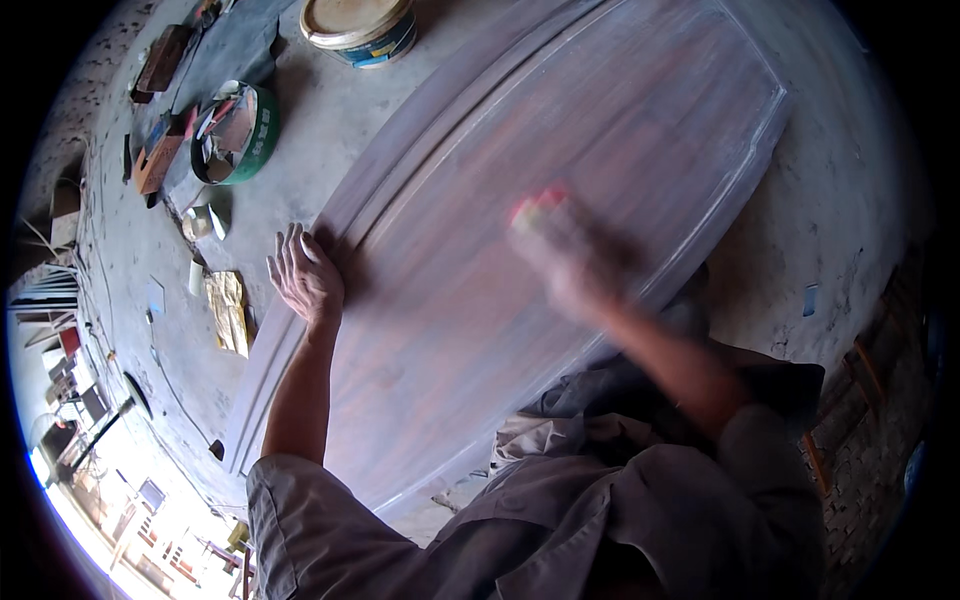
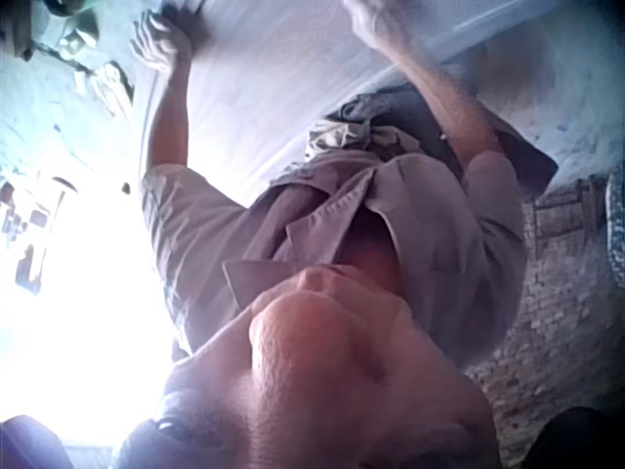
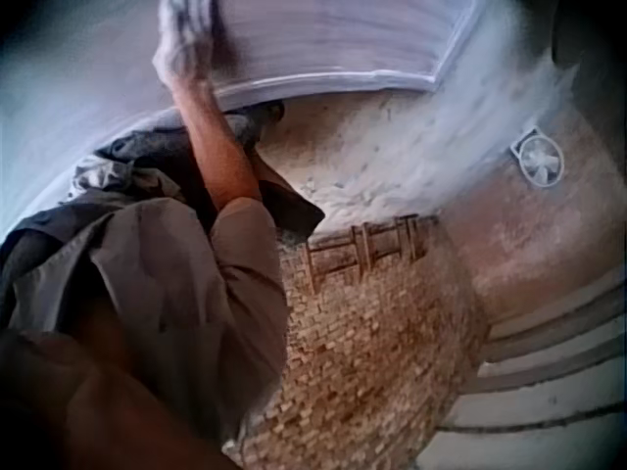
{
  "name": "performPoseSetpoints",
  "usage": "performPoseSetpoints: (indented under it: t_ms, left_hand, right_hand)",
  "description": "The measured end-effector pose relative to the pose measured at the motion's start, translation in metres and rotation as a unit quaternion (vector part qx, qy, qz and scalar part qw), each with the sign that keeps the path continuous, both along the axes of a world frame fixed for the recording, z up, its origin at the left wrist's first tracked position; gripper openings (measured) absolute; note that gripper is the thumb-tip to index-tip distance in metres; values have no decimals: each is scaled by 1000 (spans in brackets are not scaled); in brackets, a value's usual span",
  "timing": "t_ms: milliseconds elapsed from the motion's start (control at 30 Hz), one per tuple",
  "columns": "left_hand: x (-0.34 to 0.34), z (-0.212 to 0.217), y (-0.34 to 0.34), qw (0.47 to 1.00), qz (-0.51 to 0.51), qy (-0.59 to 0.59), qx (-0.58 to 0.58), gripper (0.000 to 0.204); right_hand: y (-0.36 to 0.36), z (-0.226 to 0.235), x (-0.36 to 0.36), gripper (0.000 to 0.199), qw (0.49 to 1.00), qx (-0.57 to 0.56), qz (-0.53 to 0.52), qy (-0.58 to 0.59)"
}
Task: The person sands a large wooden door lying flat on the floor using a sanding block. They work systematically across the surface and edges, occasionally repositioning the door to reach different areas.
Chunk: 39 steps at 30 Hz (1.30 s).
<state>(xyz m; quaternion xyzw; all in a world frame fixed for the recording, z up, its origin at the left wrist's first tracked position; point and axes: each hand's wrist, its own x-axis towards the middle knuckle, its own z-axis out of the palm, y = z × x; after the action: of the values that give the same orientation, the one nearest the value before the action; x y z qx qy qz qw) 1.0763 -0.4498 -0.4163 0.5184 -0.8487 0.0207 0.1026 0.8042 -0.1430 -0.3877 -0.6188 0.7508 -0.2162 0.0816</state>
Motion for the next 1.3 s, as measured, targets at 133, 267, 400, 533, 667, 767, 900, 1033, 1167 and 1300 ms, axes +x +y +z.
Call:
performPoseSetpoints:
  t_ms: [133,267,400,533,667,767,900,1033,1167,1300]
  left_hand:
    - [-14,-7,2,1000,-13,23,4,38]
    - [-14,-4,4,1000,-16,13,1,37]
    - [-5,-6,2,1000,-18,4,-6,37]
    - [-7,-3,2,1000,-18,18,-1,35]
    - [-10,-3,3,1000,-22,18,-4,34]
    - [-11,-5,5,999,-31,26,1,33]
    - [2,3,6,999,-25,21,-3,33]
    - [-19,-5,5,999,-39,37,-2,34]
    - [-10,2,6,999,-36,19,-6,35]
    - [-2,7,6,999,-34,9,-12,35]
  right_hand:
    - [-19,-21,-181,55,970,-74,-209,99]
    - [-28,-29,26,60,981,32,-193,16]
    - [-19,-6,42,59,993,-21,60,-99]
    - [-57,-15,-150,54,983,-2,-179,-30]
    - [-69,-34,-46,48,972,-8,-232,-44]
    - [-52,-10,92,50,995,-5,5,-101]
    - [-66,-10,-25,48,999,-10,-6,34]
    - [-86,-14,-206,36,972,-59,-215,70]
    - [-103,-23,-3,50,994,-51,-63,70]
    - [-102,-12,-15,48,999,-18,23,38]
